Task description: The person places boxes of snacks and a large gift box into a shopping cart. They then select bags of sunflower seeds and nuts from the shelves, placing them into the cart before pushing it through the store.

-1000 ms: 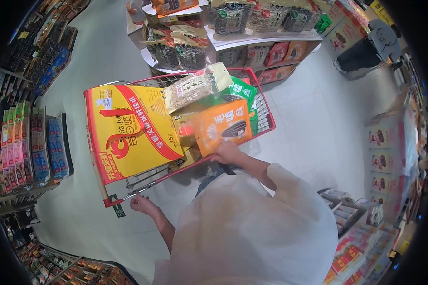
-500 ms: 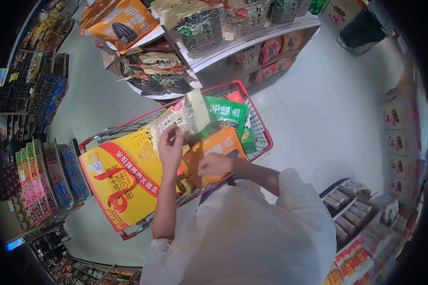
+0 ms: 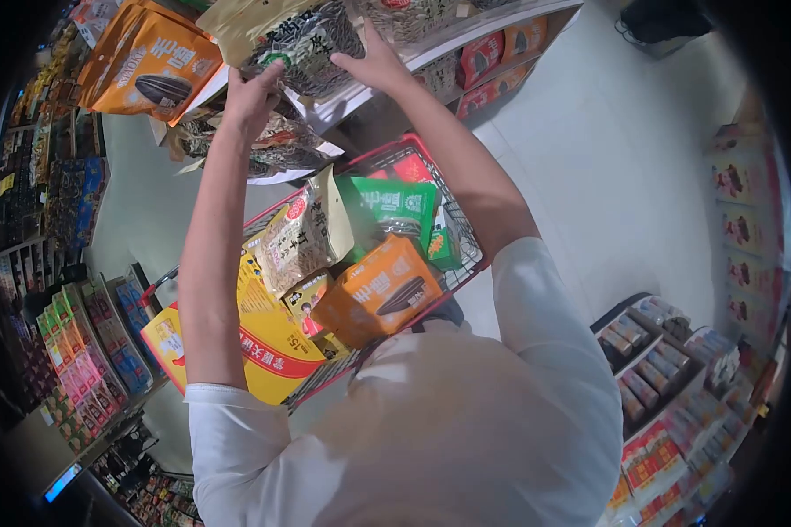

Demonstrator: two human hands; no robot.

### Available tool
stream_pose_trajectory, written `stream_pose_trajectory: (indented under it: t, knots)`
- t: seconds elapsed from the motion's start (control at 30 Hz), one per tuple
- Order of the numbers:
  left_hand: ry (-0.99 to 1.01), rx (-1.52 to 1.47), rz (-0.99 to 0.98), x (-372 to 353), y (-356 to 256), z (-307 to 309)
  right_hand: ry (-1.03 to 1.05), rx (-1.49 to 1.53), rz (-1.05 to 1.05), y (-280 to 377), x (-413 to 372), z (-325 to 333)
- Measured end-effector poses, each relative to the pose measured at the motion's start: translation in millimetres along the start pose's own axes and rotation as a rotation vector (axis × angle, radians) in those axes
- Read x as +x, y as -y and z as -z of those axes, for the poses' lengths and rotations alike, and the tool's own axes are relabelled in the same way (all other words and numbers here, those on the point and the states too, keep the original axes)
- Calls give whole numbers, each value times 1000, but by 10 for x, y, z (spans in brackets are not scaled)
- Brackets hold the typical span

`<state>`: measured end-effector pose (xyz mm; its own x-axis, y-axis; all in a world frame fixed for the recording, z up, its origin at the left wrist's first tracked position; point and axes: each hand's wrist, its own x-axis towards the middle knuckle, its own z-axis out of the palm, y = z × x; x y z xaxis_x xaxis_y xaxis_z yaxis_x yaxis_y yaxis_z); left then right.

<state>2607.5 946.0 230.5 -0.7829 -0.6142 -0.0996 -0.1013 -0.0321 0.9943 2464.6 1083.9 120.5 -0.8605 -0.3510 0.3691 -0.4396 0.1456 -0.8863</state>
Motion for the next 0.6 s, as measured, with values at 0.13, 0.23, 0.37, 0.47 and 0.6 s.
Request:
stream_pose_trajectory:
  t: [0.13, 0.23, 0.37, 0.47, 0.6]
  knots:
    - [29, 64, -36, 417, 283, 316, 252, 326, -127, 275, 53, 56]
    - [-37, 27, -84, 132, 133, 163, 155, 337, -189, 478, -10, 2]
    - [-135, -118, -403, -181, -96, 188, 89, 402, 20, 567, -108, -53]
    - [-253, -191, -323, -802, -468, 393, 79, 542, 170, 882, -355, 37]
    - [-144, -232, -378, -1573, -461, 1183, 185, 360, 170, 1638, -994, 390]
